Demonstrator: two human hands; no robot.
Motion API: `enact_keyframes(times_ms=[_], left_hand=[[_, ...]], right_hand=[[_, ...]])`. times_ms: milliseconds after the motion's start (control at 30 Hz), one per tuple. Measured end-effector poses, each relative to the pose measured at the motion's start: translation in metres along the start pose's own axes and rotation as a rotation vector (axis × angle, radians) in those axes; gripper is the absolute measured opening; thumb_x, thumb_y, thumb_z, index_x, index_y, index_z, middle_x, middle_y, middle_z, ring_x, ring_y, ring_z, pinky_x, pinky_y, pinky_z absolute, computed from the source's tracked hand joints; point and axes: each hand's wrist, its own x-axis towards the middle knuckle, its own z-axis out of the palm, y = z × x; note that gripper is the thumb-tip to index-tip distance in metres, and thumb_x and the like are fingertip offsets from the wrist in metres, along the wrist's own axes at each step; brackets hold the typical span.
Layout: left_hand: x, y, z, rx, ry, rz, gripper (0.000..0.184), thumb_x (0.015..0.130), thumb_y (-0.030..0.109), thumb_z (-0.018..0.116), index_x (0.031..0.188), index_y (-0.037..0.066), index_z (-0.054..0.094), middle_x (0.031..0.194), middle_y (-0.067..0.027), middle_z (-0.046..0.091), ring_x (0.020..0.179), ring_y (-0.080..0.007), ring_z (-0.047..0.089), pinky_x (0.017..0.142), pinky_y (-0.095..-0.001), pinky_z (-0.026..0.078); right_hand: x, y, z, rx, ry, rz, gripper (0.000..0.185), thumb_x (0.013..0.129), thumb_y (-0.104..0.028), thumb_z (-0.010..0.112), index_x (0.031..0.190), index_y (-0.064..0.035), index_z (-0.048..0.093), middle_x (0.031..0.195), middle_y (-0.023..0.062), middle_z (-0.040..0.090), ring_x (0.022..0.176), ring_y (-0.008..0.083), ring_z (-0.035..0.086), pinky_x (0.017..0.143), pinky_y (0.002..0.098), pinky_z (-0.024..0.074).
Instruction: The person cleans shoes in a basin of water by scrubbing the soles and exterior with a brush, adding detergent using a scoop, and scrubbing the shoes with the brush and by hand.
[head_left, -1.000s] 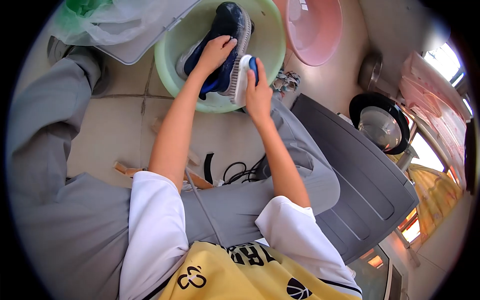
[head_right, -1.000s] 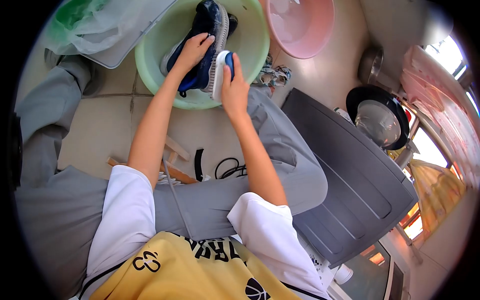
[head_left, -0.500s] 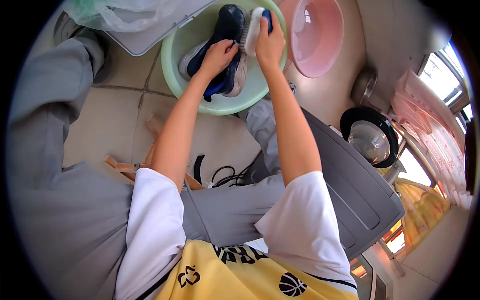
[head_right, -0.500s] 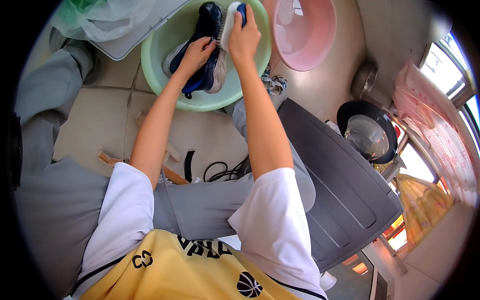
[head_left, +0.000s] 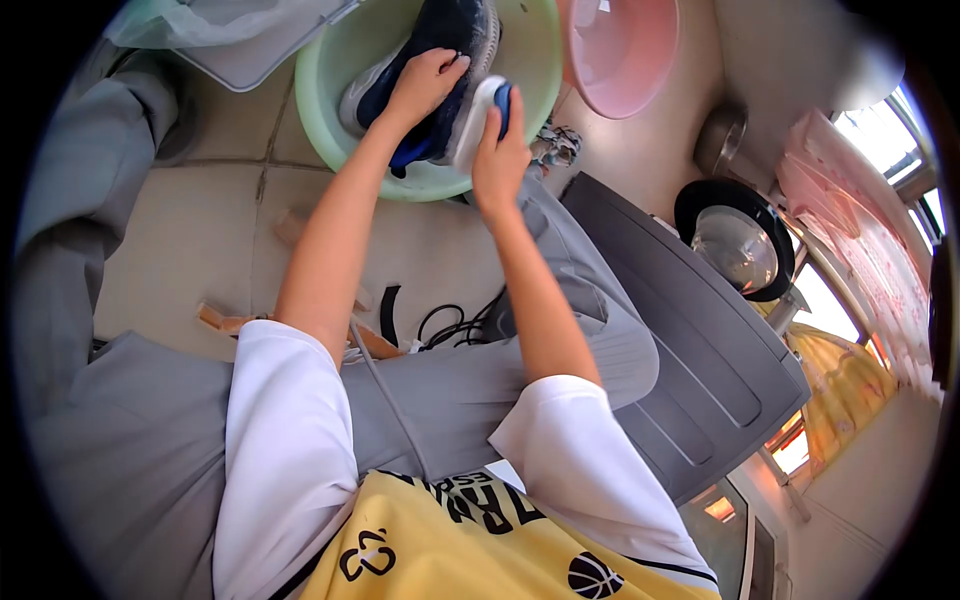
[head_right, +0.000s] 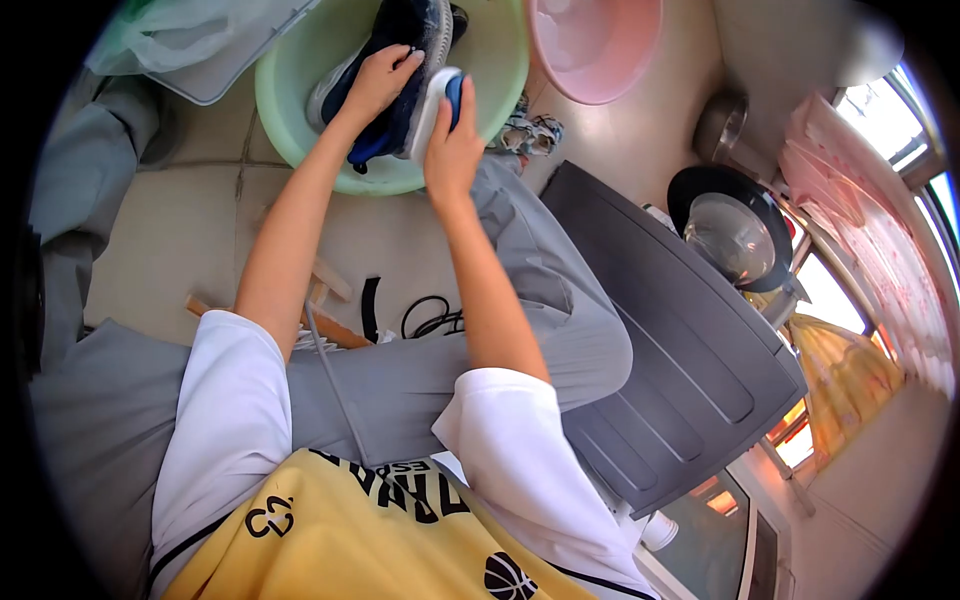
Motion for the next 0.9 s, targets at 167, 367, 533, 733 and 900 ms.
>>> enact_keyframes(times_ms=[167,367,533,733,900], left_hand=[[0.005,0.002,0.002,0.074,0.094,0.076,0.03,0.084,0.023,0.054,0.071,-0.003,0.048,0.067,-0.019,0.047,0.062,-0.0362,0.046,0.057,-0.0387,0.038],[0.005,-0.007,0.002,0.1,0.144,0.134,0.03,0.085,0.024,0.053,0.072,-0.003,0.046,0.062,-0.0177,0.043,0.056,-0.0335,0.042,0.054,-0.0368,0.037],[0.004,0.005,-0.006,0.043,0.136,0.024,0.029,0.085,0.023,0.053,0.072,-0.003,0.048,0.063,-0.0178,0.045,0.056,-0.0336,0.043,0.054,-0.0378,0.037],[0.005,0.005,-0.01,0.013,0.101,-0.037,0.029,0.084,0.022,0.053,0.072,-0.004,0.048,0.065,-0.0188,0.047,0.058,-0.0366,0.045,0.055,-0.0395,0.037],[0.001,-0.003,-0.003,0.004,0.169,-0.003,0.029,0.086,0.024,0.054,0.074,-0.002,0.048,0.059,-0.0144,0.041,0.052,-0.0243,0.035,0.052,-0.0331,0.035]], right_hand=[[-0.038,0.018,-0.002,0.079,0.027,0.185,0.043,0.09,-0.029,0.046,0.127,-0.0075,0.043,0.109,0.0208,0.057,0.097,0.0357,0.056,0.081,0.0374,0.0429],[0.044,-0.004,-0.003,0.031,-0.049,-0.069,0.04,0.089,-0.03,0.047,0.119,-0.0045,0.05,0.109,0.021,0.057,0.1,0.0343,0.055,0.086,0.0361,0.041],[0.097,-0.023,0.01,0.014,-0.002,-0.358,0.039,0.088,-0.028,0.047,0.119,-0.0048,0.049,0.099,0.0246,0.058,0.088,0.041,0.057,0.075,0.0412,0.0441],[0.116,-0.042,0.021,-0.037,-0.035,-0.303,0.038,0.087,-0.03,0.048,0.114,-0.0047,0.054,0.102,0.0251,0.057,0.093,0.0393,0.055,0.08,0.0432,0.0422],[0.078,-0.014,0.006,0.073,-0.09,-0.254,0.04,0.089,-0.03,0.046,0.121,-0.0064,0.048,0.106,0.0212,0.058,0.098,0.0354,0.056,0.083,0.036,0.0422]])
